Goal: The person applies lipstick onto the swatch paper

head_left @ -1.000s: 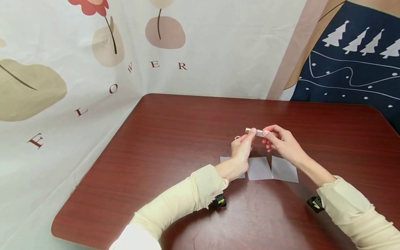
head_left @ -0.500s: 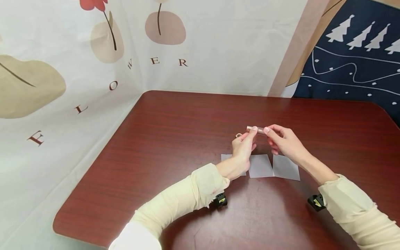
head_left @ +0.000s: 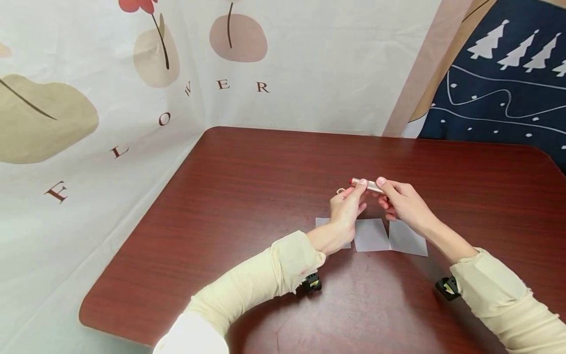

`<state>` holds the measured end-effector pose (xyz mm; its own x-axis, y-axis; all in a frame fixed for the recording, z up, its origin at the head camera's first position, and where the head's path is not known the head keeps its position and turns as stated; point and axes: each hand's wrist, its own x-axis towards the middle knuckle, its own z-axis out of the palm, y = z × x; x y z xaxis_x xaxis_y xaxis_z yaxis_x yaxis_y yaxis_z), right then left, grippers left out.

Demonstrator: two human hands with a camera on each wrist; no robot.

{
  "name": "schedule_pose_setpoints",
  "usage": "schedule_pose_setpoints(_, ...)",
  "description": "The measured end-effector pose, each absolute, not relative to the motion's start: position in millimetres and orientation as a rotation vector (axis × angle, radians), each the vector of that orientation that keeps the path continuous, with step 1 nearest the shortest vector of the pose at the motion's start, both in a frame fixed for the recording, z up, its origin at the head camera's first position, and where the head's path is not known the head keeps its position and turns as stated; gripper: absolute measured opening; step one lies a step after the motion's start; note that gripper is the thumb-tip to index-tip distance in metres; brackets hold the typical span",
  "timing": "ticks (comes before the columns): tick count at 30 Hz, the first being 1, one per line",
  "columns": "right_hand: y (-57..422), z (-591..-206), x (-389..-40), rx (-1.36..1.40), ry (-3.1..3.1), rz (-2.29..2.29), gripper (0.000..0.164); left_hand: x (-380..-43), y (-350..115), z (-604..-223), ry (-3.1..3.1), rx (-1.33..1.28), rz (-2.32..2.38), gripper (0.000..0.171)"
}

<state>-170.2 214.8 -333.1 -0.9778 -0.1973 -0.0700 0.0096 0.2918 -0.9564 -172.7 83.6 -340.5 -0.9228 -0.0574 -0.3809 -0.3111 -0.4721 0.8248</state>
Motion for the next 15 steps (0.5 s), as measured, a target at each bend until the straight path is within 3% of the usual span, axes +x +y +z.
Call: schedule_pose_setpoints(15, 211.0, -331.7, -165.4, -0.115, 2.171, -1.883, 0.053, -167.7, 78.1, -341.6, 1.608, -0.467, 2.515, 0.022)
